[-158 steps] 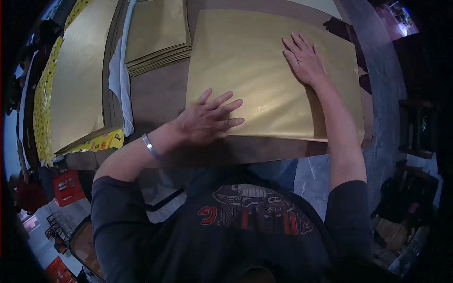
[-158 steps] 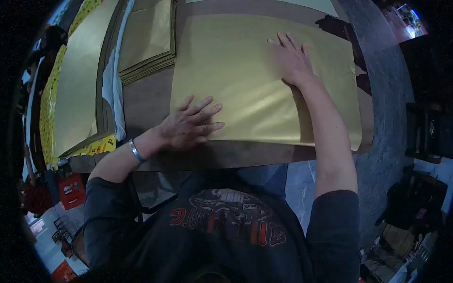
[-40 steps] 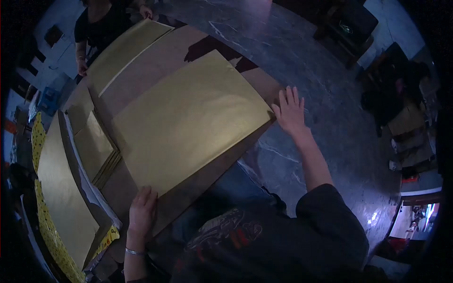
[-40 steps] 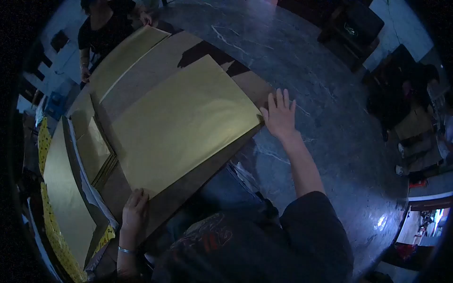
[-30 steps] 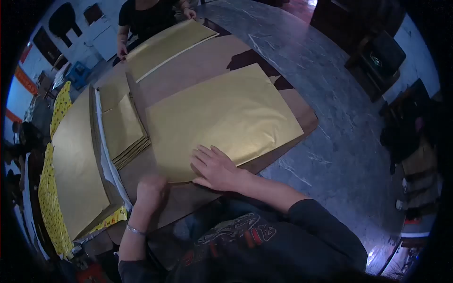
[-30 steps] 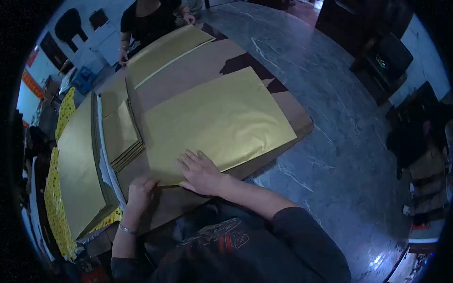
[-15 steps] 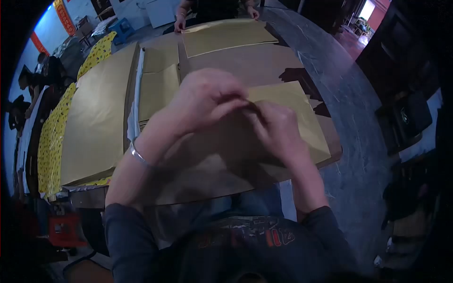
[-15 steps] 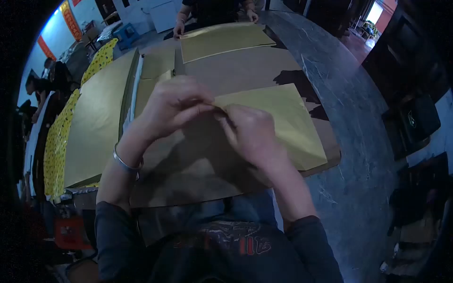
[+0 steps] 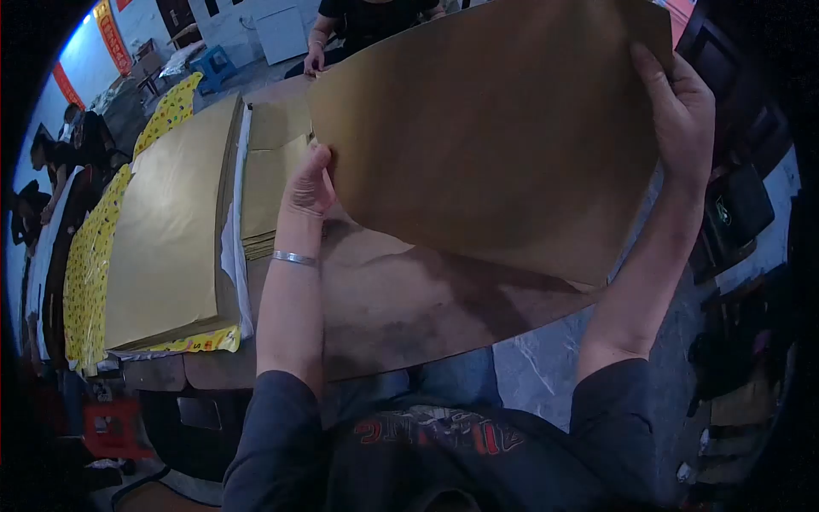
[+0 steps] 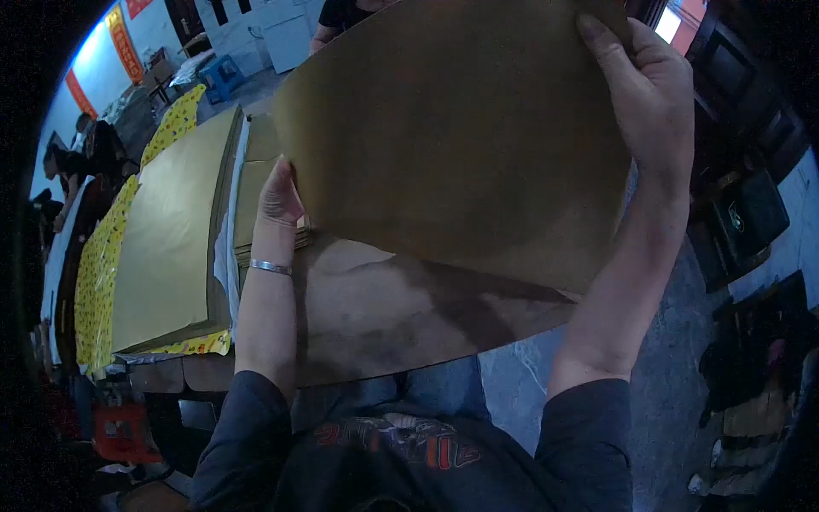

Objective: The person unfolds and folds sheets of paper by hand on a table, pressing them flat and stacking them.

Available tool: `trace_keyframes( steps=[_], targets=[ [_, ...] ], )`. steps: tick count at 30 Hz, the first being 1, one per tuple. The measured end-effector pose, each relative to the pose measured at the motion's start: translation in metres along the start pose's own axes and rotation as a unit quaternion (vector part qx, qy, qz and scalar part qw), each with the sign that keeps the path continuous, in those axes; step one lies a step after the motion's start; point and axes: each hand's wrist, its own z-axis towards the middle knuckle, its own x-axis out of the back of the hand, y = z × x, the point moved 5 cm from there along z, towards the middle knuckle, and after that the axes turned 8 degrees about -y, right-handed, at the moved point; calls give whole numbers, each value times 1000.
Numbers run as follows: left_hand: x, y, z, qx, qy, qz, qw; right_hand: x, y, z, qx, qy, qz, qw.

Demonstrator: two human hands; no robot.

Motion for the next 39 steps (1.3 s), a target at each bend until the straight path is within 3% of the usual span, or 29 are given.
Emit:
trace_keyframes(
  steps=[3,5,11,18,23,25,26,27,29,31,33,34,39],
  targets=[
    [-34,15,34,36,-43,85,995,-2,46,30,-100,14,29,994],
    [-28,23,72,82,-22,138,987,-5,72,49,-121,20,28,992],
    [-41,105,148,-57,-6,335,940,-1,115,90,-98,56,5,994],
    [-97,179,90,-152,-74,410,896,48,81,66,44,155,-89,983],
    [-130,189,-8,-160,-189,400,882,83,11,-29,208,216,-257,919],
    [-132,166,-61,-129,-199,401,885,70,-12,-85,266,166,-331,890],
    [-136,145,-97,-116,-122,418,893,52,-20,-122,273,76,-180,942],
    [-127,129,-124,-84,-111,429,892,39,-22,-153,271,-18,-22,962],
    [-117,98,-163,8,-140,462,876,32,-4,-199,237,-125,-45,962],
    [-109,64,-203,108,-99,500,853,24,21,-242,202,-240,-73,947],
    [-100,36,-234,168,-84,452,872,10,31,-279,132,-291,-64,945],
    [-90,24,-255,223,-60,470,852,5,33,-295,107,-315,-67,940],
    [-88,0,-311,291,-31,461,838,1,45,-357,112,-367,-92,919]
  ],
)
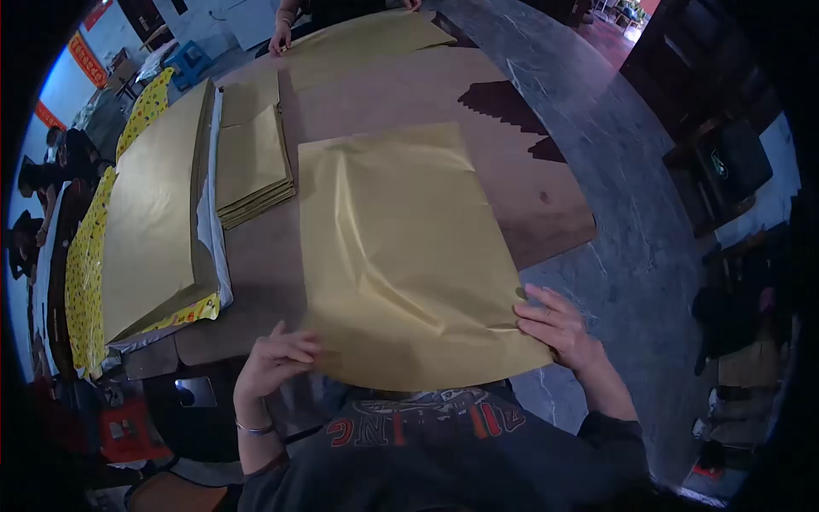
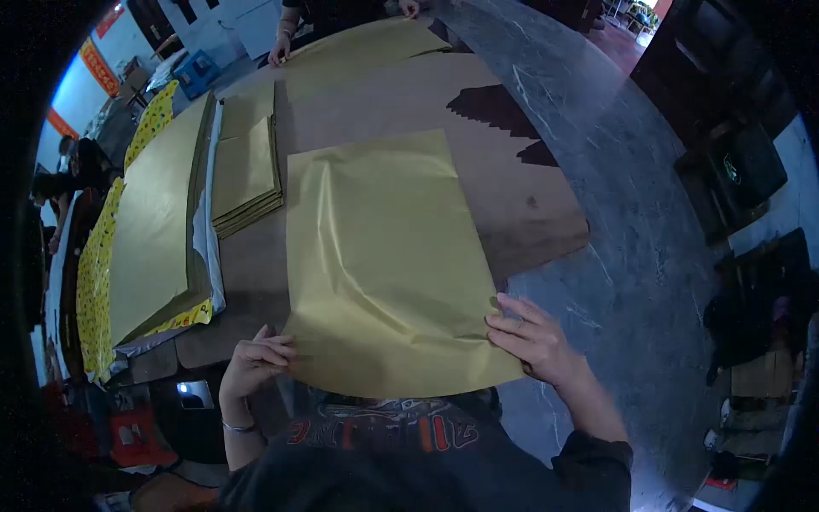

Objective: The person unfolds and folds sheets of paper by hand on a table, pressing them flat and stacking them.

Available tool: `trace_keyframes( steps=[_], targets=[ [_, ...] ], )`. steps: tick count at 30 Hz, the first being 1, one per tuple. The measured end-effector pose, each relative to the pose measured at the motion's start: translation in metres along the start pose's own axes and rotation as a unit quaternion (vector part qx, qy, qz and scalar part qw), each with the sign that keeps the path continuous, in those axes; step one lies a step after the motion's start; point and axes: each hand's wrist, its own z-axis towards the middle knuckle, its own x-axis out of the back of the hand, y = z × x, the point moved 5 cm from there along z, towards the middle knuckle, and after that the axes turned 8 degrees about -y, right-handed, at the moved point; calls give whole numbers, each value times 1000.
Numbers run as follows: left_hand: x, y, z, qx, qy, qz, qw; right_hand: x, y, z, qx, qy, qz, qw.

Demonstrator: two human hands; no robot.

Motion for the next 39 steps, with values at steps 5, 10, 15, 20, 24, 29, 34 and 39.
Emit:
trace_keyframes(
  steps=[5,10,15,20,24,29,34,39],
  targets=[
    [2,2,-5,-4,11,-36,999,-48,37,-1,-83,-126,-87,985],
    [10,12,-11,-28,51,-58,997,-88,69,39,-41,-81,-70,993],
    [31,14,-12,-95,115,-57,987,-96,68,45,26,-78,-85,993],
    [81,13,12,-74,223,-142,962,-103,83,39,-48,-19,62,997],
    [125,32,85,-34,233,-117,965,-112,90,41,-174,59,163,969],
    [155,1,180,2,235,-129,963,-112,90,57,-300,181,158,923],
    [133,-62,225,94,221,-281,929,-102,86,73,-358,212,107,903],
    [113,-94,180,162,113,-243,950,-92,89,74,-390,141,74,907]
  ],
)
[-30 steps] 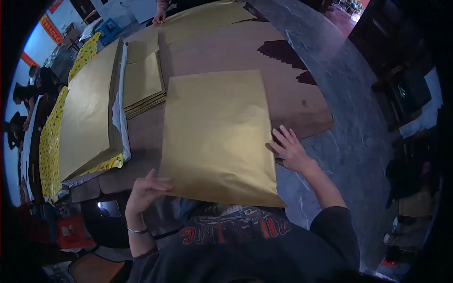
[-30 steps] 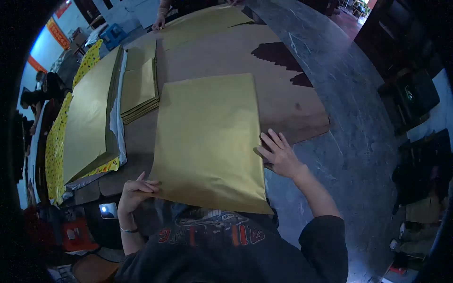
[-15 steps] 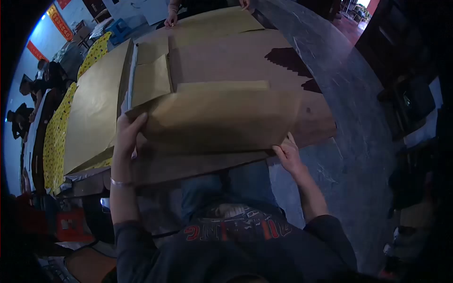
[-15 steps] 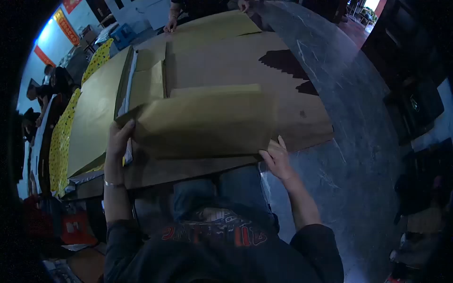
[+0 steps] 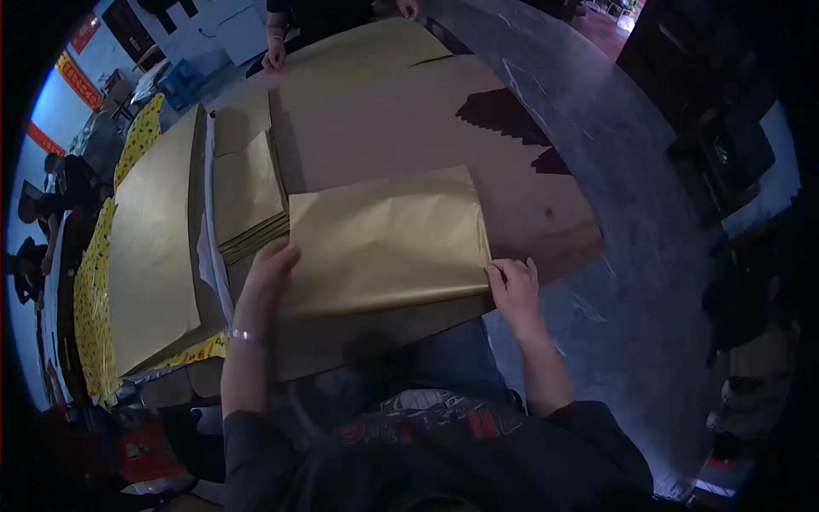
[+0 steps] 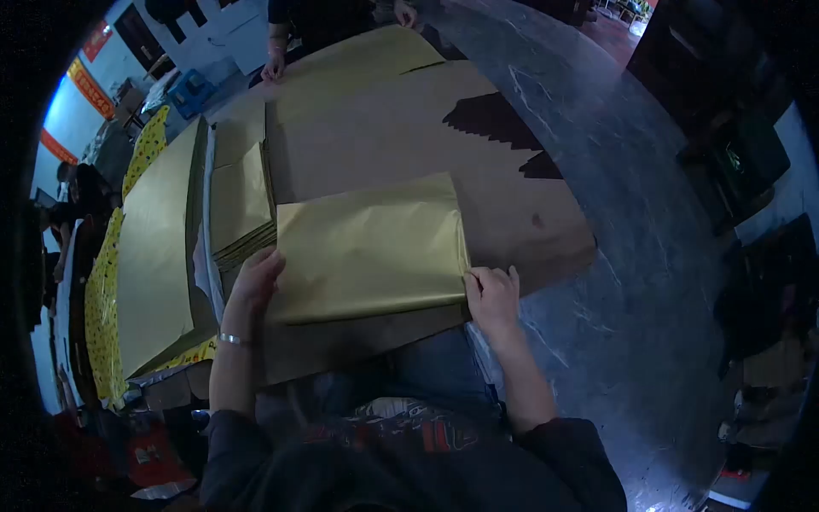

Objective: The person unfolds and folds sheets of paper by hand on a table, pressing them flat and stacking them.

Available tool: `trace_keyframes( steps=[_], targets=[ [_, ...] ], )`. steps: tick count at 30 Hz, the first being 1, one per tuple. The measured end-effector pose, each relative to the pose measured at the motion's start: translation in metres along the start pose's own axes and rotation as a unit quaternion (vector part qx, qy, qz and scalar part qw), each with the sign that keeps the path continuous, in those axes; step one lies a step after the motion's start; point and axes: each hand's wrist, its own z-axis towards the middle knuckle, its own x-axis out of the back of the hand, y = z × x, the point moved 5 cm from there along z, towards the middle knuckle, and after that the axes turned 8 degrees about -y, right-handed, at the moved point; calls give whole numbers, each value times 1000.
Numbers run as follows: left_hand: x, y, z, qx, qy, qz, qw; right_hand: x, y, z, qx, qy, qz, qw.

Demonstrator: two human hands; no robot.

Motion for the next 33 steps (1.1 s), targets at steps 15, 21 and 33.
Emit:
trace_keyframes(
  steps=[15,21,33],
  targets=[
    [2,3,-18,-82,121,352,924,2,-17,18,34,-26,-119,992],
    [-13,18,-15,-82,147,416,893,-3,-11,19,68,-43,-144,986],
    [-10,15,-11,-68,148,406,899,0,-16,22,85,-82,-149,982]
  ],
)
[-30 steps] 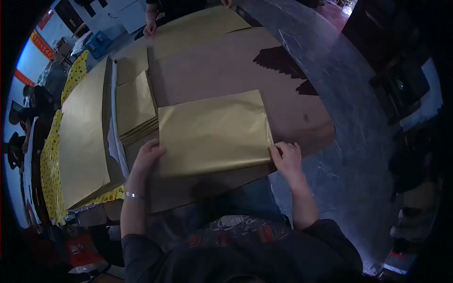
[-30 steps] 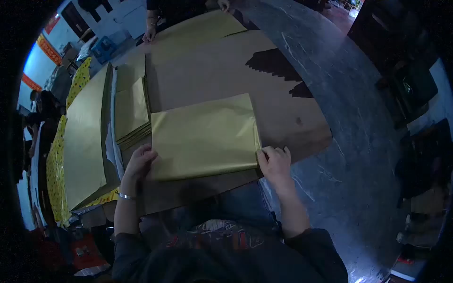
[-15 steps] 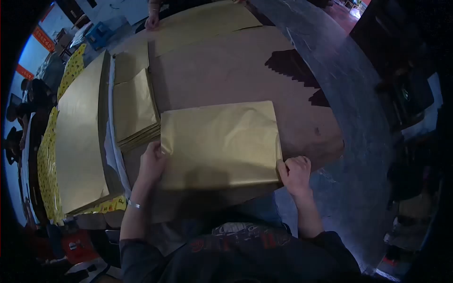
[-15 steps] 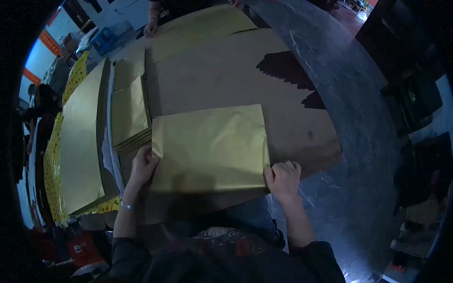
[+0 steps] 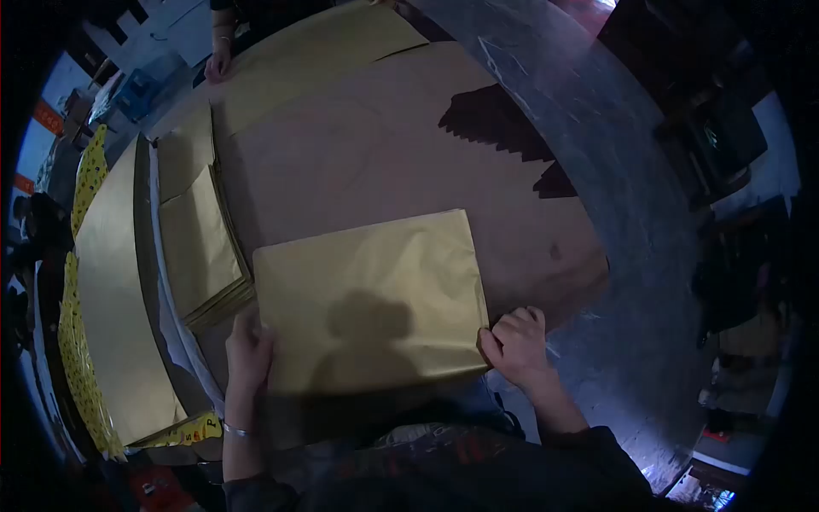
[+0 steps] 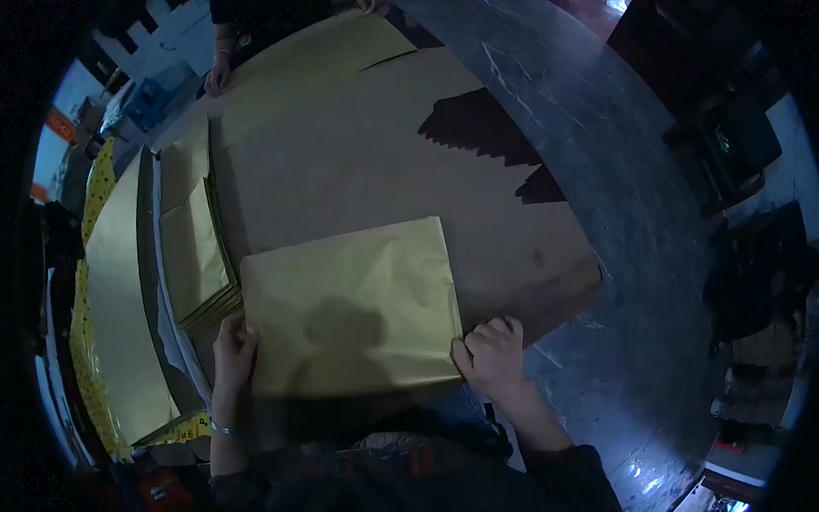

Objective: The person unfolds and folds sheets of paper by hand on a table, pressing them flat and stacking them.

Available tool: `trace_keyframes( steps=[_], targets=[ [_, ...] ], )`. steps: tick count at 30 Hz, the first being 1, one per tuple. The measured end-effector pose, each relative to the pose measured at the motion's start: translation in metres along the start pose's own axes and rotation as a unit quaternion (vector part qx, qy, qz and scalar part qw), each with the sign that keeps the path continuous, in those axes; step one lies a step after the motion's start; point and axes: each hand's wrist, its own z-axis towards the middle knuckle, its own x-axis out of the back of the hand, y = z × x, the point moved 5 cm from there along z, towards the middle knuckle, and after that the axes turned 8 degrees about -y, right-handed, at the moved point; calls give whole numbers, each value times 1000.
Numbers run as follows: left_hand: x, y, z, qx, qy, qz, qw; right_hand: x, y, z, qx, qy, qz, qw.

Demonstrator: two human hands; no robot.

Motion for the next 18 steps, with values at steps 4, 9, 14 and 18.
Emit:
trace_keyframes(
  steps=[4,9,14,18],
  targets=[
    [0,2,0,5,6,-1,1000,5,-3,4,5,-16,4,1000],
    [0,9,-3,22,-10,8,1000,8,-2,8,7,-38,1,999],
    [-10,27,-16,61,-59,-8,996,18,27,4,-20,-74,3,997],
    [-10,23,-20,58,-64,-21,996,22,32,1,-46,-106,-27,993]
  ],
)
